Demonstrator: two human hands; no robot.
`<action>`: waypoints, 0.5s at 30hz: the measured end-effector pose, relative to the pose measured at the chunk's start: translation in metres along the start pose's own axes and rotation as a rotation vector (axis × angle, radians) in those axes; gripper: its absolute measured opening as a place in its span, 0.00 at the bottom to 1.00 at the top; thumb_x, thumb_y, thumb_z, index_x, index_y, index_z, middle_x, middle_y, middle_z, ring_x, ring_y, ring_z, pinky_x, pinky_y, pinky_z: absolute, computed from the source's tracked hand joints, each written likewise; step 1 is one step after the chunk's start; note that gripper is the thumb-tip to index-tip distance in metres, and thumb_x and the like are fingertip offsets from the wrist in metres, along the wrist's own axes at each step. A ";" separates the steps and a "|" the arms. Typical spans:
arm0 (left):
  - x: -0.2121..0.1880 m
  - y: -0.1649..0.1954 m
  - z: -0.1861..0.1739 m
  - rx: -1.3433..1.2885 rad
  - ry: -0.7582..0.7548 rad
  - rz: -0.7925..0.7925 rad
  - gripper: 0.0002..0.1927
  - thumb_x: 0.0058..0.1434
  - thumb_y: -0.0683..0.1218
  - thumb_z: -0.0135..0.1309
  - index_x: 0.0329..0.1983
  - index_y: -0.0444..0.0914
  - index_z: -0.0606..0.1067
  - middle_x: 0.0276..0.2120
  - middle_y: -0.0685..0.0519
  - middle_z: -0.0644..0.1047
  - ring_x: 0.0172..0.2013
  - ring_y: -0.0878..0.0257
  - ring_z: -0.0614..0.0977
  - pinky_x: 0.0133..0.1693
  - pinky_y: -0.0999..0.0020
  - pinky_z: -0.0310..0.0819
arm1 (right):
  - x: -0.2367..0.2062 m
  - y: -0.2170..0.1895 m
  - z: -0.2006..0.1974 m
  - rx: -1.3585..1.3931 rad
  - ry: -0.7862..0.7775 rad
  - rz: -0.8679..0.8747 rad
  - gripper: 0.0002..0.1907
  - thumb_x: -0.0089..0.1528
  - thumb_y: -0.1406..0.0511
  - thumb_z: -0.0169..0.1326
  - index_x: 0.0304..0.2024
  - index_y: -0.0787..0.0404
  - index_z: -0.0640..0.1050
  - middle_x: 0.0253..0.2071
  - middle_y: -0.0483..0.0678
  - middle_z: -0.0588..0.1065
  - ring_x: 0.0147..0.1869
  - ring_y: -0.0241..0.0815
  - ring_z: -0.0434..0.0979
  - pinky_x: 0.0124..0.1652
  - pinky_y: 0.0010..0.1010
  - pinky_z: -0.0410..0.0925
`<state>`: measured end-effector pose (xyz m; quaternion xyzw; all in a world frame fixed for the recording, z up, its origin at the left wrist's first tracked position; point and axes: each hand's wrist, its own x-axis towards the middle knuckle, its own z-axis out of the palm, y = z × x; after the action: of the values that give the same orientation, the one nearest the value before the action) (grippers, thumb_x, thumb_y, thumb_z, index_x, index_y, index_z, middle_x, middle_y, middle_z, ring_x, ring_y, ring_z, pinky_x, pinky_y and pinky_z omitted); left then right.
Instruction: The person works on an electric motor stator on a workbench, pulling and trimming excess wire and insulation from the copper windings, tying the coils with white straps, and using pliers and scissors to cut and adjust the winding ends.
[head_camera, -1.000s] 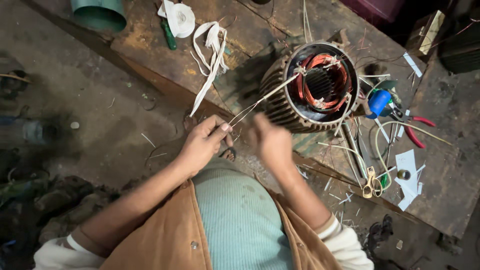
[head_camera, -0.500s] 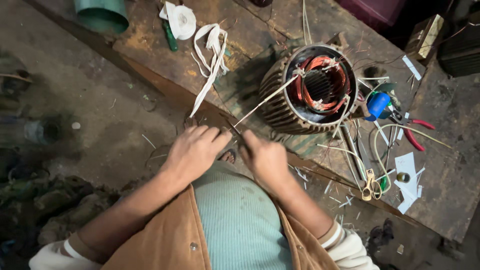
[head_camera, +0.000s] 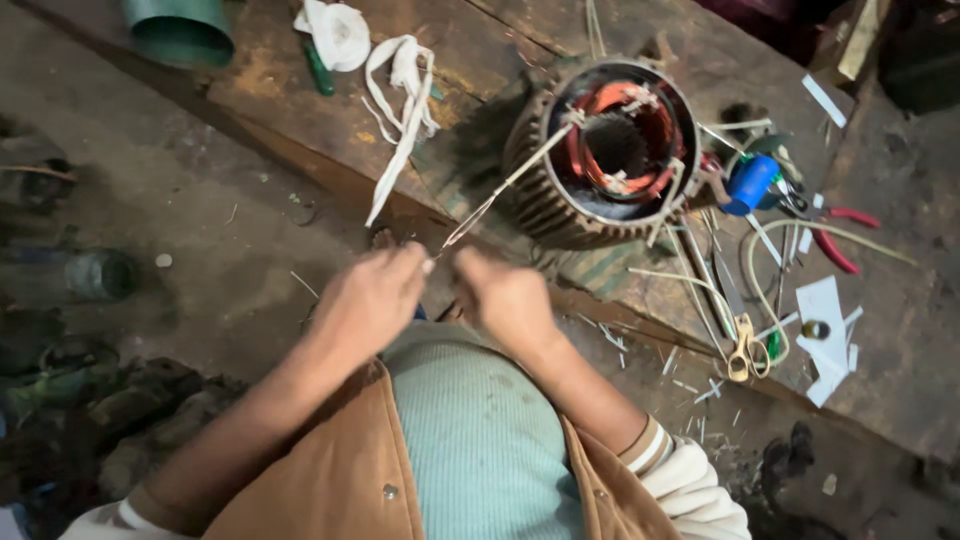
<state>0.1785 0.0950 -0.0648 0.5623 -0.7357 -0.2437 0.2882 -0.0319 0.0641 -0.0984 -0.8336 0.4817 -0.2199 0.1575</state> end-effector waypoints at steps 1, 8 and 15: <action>0.002 0.001 -0.004 0.026 -0.007 0.016 0.06 0.67 0.45 0.53 0.37 0.37 0.71 0.30 0.41 0.78 0.35 0.39 0.79 0.36 0.45 0.72 | -0.010 -0.003 -0.004 0.024 -0.113 0.007 0.11 0.61 0.65 0.58 0.46 0.58 0.76 0.28 0.56 0.77 0.29 0.59 0.78 0.27 0.48 0.69; 0.001 0.030 -0.028 0.645 0.296 0.298 0.11 0.54 0.40 0.56 0.42 0.38 0.76 0.42 0.45 0.80 0.46 0.48 0.80 0.51 0.50 0.72 | -0.098 0.028 -0.087 0.289 0.444 0.357 0.07 0.69 0.67 0.50 0.46 0.63 0.75 0.28 0.47 0.77 0.28 0.38 0.79 0.31 0.32 0.71; 0.030 0.046 0.013 0.223 -0.110 0.511 0.16 0.62 0.46 0.56 0.52 0.35 0.78 0.40 0.47 0.80 0.46 0.51 0.81 0.58 0.55 0.70 | -0.125 0.123 -0.108 0.721 1.000 0.743 0.10 0.77 0.61 0.46 0.56 0.60 0.70 0.30 0.38 0.67 0.29 0.27 0.63 0.28 0.21 0.59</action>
<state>0.1314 0.0782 -0.0381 0.3726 -0.8904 -0.1110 0.2366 -0.2331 0.1081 -0.0918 -0.3102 0.6454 -0.6525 0.2479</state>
